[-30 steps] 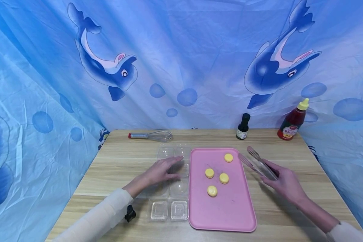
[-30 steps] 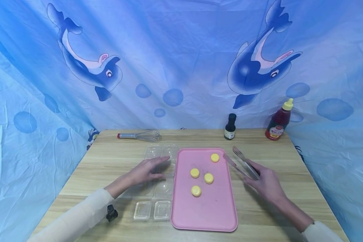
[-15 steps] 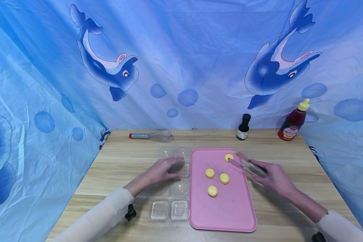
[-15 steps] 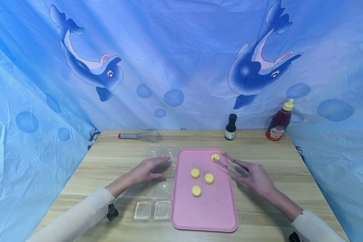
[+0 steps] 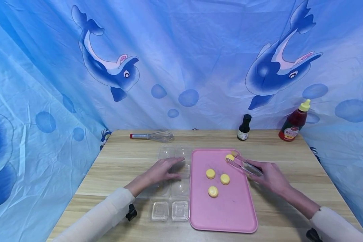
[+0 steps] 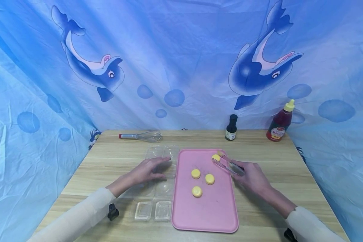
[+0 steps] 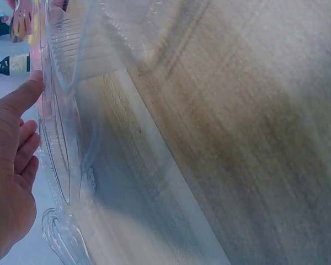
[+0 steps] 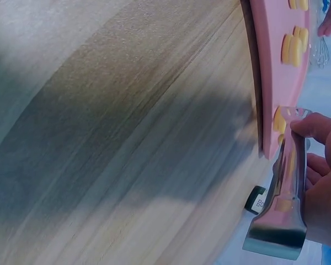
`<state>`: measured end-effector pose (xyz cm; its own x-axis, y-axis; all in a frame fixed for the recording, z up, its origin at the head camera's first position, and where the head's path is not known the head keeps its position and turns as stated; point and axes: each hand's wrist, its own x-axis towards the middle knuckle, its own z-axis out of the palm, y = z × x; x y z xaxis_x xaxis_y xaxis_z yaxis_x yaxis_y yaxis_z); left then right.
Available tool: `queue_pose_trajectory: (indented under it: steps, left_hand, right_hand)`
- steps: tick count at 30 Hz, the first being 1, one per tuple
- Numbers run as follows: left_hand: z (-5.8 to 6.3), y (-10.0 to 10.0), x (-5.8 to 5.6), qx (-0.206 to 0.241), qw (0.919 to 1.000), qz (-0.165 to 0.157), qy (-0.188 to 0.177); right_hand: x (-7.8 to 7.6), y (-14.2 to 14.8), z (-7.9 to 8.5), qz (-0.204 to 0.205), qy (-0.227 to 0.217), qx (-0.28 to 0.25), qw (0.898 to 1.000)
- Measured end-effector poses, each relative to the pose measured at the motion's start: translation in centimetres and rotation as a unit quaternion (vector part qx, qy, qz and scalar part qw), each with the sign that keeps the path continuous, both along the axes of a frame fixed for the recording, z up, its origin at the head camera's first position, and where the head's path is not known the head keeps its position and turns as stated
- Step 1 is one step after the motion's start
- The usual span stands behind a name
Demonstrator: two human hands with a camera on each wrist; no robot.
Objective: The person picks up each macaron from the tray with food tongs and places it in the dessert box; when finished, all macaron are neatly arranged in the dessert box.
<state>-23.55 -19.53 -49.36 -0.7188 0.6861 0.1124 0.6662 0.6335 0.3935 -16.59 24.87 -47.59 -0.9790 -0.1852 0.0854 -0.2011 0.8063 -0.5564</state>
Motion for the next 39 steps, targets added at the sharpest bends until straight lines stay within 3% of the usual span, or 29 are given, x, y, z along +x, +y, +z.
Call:
queue_pose_trajectory:
  steps: [17, 27, 39]
  left_hand:
    - [0.0, 0.0, 0.0, 0.005, 1.0000, 0.002, -0.002]
    - [0.0, -0.1, -0.1, 0.010, 0.9999, 0.006, -0.008]
    - [0.3, 0.0, -0.1, 0.018, 0.9996, 0.010, -0.019]
  right_hand:
    - [-0.2, -0.1, -0.1, -0.008, -0.022, 0.000, 1.000]
    - [-0.7, -0.5, 0.3, 0.006, -0.007, -0.009, 1.000]
    - [-2.1, -4.3, 2.5, 0.096, 0.036, -0.039, 0.994]
